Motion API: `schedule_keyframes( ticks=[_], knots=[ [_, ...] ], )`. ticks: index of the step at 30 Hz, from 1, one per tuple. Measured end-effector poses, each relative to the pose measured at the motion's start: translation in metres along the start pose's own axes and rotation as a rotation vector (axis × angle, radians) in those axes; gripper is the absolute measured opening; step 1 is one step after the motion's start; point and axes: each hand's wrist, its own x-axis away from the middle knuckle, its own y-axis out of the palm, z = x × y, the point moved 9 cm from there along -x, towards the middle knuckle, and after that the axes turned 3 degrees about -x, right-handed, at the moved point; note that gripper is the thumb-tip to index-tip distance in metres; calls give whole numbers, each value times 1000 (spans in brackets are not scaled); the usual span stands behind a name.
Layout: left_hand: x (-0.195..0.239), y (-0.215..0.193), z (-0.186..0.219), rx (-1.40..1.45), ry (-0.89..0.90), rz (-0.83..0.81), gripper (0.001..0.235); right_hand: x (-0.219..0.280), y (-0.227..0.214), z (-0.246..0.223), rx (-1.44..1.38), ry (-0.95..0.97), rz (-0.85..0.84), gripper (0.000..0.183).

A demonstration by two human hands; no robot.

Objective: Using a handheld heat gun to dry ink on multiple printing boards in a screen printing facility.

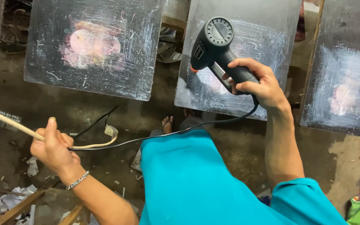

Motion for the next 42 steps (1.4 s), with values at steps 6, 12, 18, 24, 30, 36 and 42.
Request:
schedule_keyframes(
  ticks=[6,12,18,24,30,36,42],
  knots=[
    [-5,0,8,-5,-1,-41,62,7,0,-4,-2,35,254,49],
    [-14,-15,1,39,12,-55,62,12,11,5,-137,-45,195,46],
    [-16,-22,-3,-40,-42,-9,62,10,10,-6,-79,2,469,48],
    [-12,-23,3,-142,-84,-5,60,10,15,-3,-20,-64,331,52],
    [-20,-19,-6,-51,-32,-5,62,28,2,4,-7,28,381,52],
    [-19,-6,-4,-29,-30,-16,62,18,6,3,25,17,387,55],
    [-12,17,7,-21,-28,-61,61,27,4,8,57,36,313,49]
  ],
)
